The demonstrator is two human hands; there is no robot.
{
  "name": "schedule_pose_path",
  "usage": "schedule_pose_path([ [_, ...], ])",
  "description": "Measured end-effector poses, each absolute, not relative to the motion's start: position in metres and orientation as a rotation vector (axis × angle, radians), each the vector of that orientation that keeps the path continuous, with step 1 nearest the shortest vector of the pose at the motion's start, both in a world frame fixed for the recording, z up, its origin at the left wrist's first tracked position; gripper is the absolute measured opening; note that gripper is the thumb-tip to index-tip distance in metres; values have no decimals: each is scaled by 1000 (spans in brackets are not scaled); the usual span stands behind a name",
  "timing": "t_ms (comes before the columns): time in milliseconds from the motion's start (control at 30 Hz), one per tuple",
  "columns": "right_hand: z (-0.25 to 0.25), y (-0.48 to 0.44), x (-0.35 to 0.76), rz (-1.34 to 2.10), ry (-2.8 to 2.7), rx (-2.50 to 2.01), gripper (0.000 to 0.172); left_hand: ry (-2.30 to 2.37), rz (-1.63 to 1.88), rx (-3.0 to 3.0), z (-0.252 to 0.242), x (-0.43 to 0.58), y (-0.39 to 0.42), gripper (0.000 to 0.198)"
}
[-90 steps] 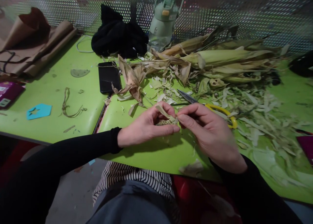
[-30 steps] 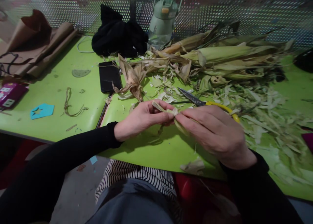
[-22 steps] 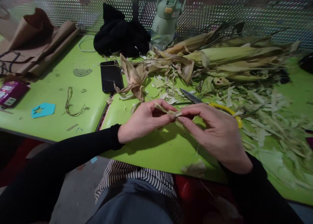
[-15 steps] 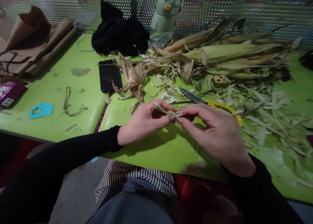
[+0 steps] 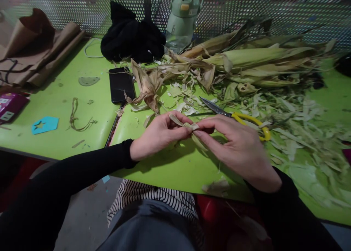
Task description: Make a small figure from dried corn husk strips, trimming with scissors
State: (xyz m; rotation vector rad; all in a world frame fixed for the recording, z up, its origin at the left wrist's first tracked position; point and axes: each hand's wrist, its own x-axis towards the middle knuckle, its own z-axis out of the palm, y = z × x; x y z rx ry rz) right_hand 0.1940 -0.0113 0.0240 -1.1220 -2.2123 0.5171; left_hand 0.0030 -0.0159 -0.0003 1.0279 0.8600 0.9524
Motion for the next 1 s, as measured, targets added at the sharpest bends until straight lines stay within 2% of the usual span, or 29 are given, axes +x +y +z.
schedule_pose_path([
  [33,23,-11,194,553,-2183,-1146,2,866,955,1024,0,3,-16,22],
  [167,20,-13,192,686,-1990,-1278,26,876,950,1074,4,4,-18,24],
  [300,24,-14,190,684,-2021,-1278,14,883,971,1171,3,7,-20,24],
  [400,29,-15,189,745,-2002,-1291,16,894,980,1224,2,7,-22,21],
  [600,29,-14,186,970,-1910,-1328,19,884,911,1338,5,3,-23,43],
  [1000,26,-15,183,1106,-1883,-1316,22,774,955,1199,2,10,-21,34],
])
